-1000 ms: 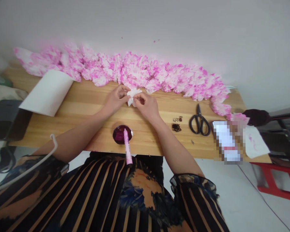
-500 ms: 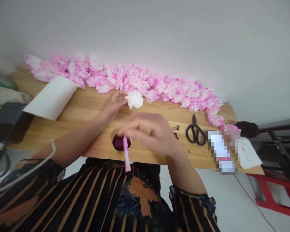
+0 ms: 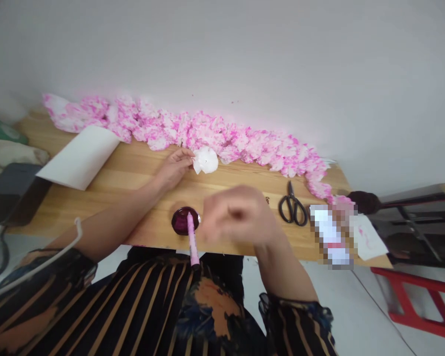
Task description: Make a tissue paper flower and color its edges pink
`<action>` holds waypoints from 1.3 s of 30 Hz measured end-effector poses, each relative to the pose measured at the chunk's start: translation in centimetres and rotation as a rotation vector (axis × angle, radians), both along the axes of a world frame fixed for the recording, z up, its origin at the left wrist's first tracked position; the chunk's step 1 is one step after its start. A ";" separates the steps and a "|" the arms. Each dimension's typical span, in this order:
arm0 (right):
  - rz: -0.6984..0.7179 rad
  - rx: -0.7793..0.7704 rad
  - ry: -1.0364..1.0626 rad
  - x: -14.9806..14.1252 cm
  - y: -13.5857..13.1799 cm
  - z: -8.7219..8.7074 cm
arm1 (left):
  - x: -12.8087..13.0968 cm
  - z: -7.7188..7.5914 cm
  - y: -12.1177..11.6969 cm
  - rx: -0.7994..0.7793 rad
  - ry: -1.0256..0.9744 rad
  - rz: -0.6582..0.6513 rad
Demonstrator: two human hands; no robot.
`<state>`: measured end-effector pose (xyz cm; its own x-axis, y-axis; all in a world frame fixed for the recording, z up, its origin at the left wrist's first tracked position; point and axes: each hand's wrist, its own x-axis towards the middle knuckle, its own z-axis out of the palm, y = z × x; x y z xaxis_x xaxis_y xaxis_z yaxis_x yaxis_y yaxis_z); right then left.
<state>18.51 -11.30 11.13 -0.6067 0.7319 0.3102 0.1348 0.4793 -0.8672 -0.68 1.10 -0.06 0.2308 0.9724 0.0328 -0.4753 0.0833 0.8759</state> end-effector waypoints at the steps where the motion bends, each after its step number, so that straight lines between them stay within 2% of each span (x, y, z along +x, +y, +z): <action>1: -0.147 -0.064 0.075 -0.1 1.8 -0.2 | 0.0 -0.1 0.0 0.004 -0.002 0.002; 3: -0.430 -0.089 0.103 -0.3 5.1 -1.1 | 0.0 -0.2 0.1 0.010 0.012 0.007; 4: -0.527 -0.091 0.069 -0.4 6.4 -1.8 | -0.1 -0.3 0.2 0.016 0.022 0.008; 7: -0.680 -0.035 -0.008 -0.4 8.8 -4.6 | -0.1 -0.4 0.3 0.036 0.052 0.018; 10: -0.663 0.021 -0.122 -0.5 9.1 -6.8 | -0.1 -0.4 0.4 0.044 0.104 0.026; 12: -0.629 0.030 -0.165 -0.6 8.8 -7.4 | -0.1 -0.3 0.3 0.056 0.130 0.027; 24: -0.675 0.087 -0.233 -1.1 8.8 -8.4 | 0.4 -0.3 0.3 0.089 0.256 0.077; 31: -0.724 0.063 -0.149 -0.8 9.1 -8.5 | 0.3 -0.6 0.4 0.154 0.306 0.088; 39: -0.668 0.134 -0.198 -0.7 9.3 -9.2 | 0.5 -0.6 0.0 0.207 0.343 0.045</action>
